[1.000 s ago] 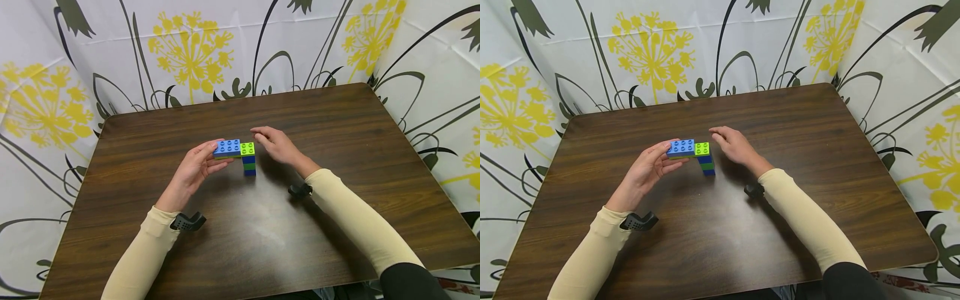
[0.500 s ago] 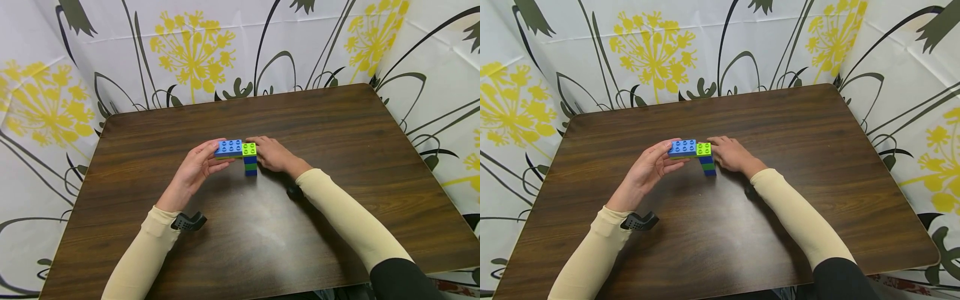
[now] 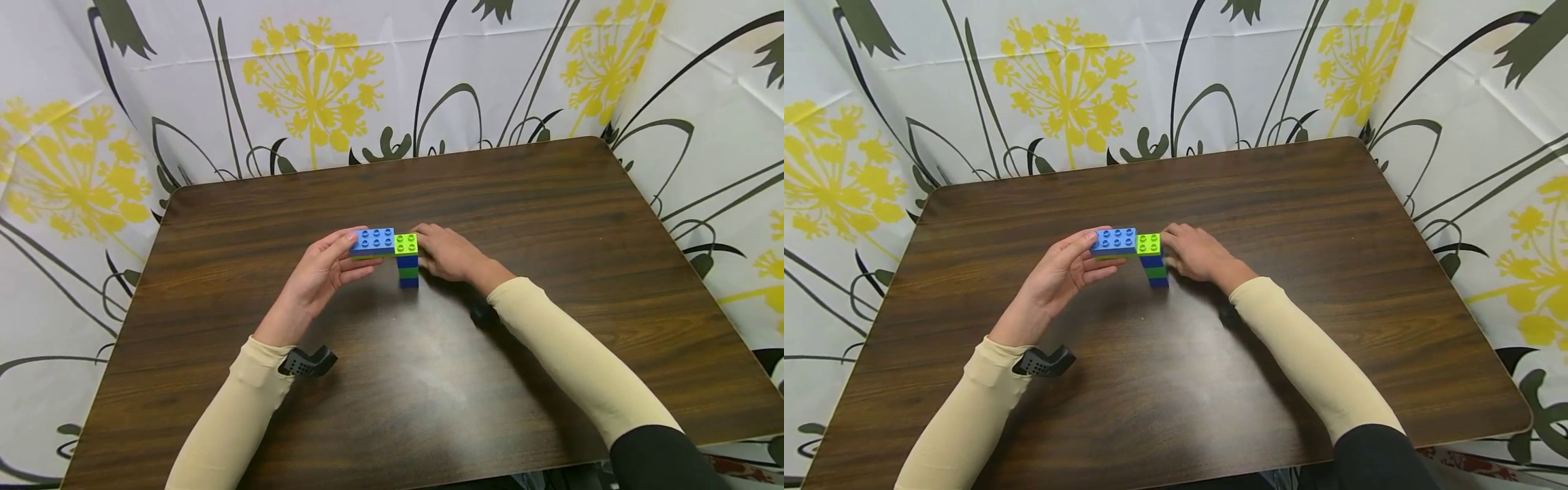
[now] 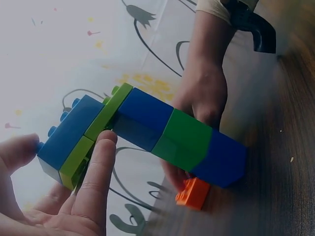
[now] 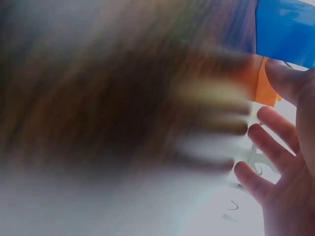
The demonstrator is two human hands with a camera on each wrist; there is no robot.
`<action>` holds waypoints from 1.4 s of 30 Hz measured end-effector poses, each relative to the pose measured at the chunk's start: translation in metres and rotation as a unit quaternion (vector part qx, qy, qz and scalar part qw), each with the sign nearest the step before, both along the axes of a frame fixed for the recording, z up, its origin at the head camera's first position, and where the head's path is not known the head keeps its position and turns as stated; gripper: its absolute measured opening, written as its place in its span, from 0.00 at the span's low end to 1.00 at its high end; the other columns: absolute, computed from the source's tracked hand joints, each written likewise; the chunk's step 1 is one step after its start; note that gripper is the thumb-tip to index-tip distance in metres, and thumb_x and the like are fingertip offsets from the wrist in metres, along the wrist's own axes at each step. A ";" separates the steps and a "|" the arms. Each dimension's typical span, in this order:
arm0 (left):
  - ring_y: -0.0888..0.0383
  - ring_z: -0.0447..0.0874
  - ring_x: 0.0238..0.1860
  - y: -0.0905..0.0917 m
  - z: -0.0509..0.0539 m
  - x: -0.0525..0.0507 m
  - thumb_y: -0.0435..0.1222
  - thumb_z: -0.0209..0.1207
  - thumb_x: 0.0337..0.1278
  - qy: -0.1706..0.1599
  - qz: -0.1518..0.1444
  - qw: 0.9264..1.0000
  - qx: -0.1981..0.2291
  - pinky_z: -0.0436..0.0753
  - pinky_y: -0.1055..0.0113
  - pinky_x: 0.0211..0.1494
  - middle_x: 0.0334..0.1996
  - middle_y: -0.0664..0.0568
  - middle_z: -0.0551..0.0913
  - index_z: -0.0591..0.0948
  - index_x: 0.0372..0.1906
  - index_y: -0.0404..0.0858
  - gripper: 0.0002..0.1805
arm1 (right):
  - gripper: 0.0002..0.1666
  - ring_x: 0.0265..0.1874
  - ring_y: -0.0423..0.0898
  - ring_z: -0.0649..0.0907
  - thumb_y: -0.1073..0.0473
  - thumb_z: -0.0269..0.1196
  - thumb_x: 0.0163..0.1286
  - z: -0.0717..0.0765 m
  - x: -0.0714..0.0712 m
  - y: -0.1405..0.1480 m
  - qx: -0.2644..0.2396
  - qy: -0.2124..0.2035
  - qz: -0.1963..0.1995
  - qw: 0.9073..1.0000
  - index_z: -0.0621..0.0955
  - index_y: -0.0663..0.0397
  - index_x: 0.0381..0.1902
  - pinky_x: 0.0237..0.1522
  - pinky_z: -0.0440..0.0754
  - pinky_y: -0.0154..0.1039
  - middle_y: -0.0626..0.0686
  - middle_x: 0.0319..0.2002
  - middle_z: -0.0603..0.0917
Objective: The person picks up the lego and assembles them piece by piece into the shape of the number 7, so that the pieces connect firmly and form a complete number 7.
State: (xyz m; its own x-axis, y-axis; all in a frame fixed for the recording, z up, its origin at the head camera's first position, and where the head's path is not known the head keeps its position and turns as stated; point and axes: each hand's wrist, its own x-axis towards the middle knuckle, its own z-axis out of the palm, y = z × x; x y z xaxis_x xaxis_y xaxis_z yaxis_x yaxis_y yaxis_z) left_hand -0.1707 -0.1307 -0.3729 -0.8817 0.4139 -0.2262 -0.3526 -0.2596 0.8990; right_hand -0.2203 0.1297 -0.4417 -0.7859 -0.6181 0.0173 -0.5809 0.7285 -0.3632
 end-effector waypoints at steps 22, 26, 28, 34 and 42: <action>0.44 0.84 0.51 -0.001 -0.002 0.001 0.46 0.50 0.74 -0.012 -0.010 1.000 0.020 0.81 0.55 0.51 0.61 0.37 0.74 0.67 0.70 0.34 0.29 | 0.15 0.43 0.47 0.80 0.53 0.66 0.68 0.013 0.024 0.046 -0.038 -0.021 -0.068 0.997 0.79 0.51 0.50 0.51 0.79 0.47 0.49 0.46 0.81; 0.44 0.85 0.50 -0.001 -0.002 0.001 0.44 0.47 0.76 -0.010 -0.017 0.999 0.034 0.82 0.55 0.50 0.59 0.38 0.75 0.66 0.70 0.33 0.27 | 0.14 0.45 0.48 0.81 0.57 0.66 0.68 0.022 0.031 0.053 -0.092 -0.025 -0.068 0.993 0.79 0.52 0.50 0.51 0.79 0.48 0.50 0.46 0.82; 0.44 0.85 0.49 -0.002 -0.002 0.001 0.42 0.45 0.77 -0.008 -0.022 0.999 0.044 0.83 0.55 0.50 0.57 0.39 0.77 0.65 0.70 0.33 0.26 | 0.14 0.46 0.48 0.82 0.58 0.66 0.68 0.028 0.034 0.055 -0.112 -0.020 -0.069 0.991 0.79 0.53 0.50 0.50 0.79 0.48 0.50 0.46 0.82; 0.45 0.86 0.48 -0.003 -0.002 0.002 0.40 0.43 0.78 -0.006 -0.026 0.998 0.056 0.84 0.55 0.49 0.54 0.41 0.80 0.62 0.71 0.30 0.26 | 0.14 0.46 0.50 0.81 0.59 0.66 0.68 0.045 0.044 0.056 -0.153 0.009 -0.057 0.987 0.78 0.53 0.50 0.37 0.81 0.44 0.50 0.48 0.81; 0.45 0.86 0.47 -0.002 -0.002 0.002 0.41 0.44 0.78 -0.002 -0.025 0.998 0.052 0.83 0.55 0.49 0.53 0.42 0.81 0.63 0.70 0.29 0.26 | 0.14 0.45 0.45 0.80 0.61 0.67 0.67 0.067 0.052 0.045 -0.188 0.072 -0.058 0.978 0.78 0.51 0.49 0.31 0.79 0.41 0.48 0.47 0.80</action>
State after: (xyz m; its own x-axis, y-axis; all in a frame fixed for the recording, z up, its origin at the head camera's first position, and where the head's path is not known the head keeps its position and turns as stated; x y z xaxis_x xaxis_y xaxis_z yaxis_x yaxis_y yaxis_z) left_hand -0.1684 -0.1329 -0.3751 -0.8584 0.4795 -0.1824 -0.3704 -0.3332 0.8671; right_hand -0.1679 0.1746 -0.3745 -0.8235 -0.4531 0.3413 -0.5664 0.6238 -0.5386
